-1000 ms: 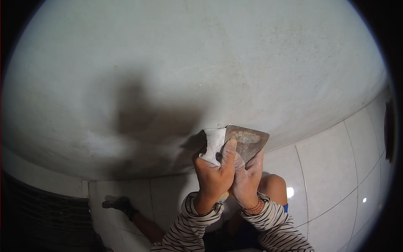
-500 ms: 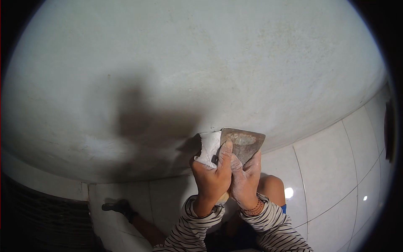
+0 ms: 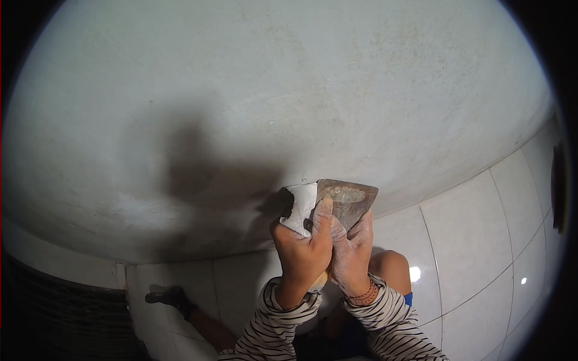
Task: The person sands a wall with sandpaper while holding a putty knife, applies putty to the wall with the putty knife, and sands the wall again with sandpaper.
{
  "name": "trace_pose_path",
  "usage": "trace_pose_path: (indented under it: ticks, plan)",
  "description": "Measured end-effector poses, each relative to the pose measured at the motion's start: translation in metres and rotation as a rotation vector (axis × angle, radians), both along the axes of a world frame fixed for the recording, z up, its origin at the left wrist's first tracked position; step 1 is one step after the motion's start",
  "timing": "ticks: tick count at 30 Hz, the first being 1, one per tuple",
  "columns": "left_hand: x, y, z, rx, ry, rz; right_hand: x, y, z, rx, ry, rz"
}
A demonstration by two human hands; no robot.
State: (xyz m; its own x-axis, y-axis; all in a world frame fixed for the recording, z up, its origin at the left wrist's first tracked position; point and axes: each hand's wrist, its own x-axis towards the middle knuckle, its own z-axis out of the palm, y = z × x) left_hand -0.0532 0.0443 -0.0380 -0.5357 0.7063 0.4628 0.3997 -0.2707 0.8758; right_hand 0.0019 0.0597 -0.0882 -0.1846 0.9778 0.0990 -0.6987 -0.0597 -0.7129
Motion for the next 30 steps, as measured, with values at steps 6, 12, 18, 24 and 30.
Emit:
trace_pose_path:
  ticks: [6, 12, 18, 24, 30]
  plan:
    - [-0.005, 0.006, -0.004, 0.117, 0.116, 0.016, 0.0, 0.0, 0.0, 0.036, -0.045, -0.035]
    - [-0.002, 0.005, -0.002, 0.086, 0.086, 0.021, 0.003, 0.004, -0.002, 0.066, -0.082, -0.039]
    - [-0.002, 0.004, 0.001, 0.1, 0.14, 0.051, 0.001, 0.004, -0.002, 0.117, -0.054, -0.059]
    - [0.001, 0.003, -0.002, 0.009, 0.12, -0.003, 0.0, -0.001, -0.003, 0.083, -0.03, -0.136]
    - [-0.001, 0.007, -0.008, 0.035, 0.123, 0.019, 0.005, 0.003, 0.0, 0.081, -0.095, -0.092]
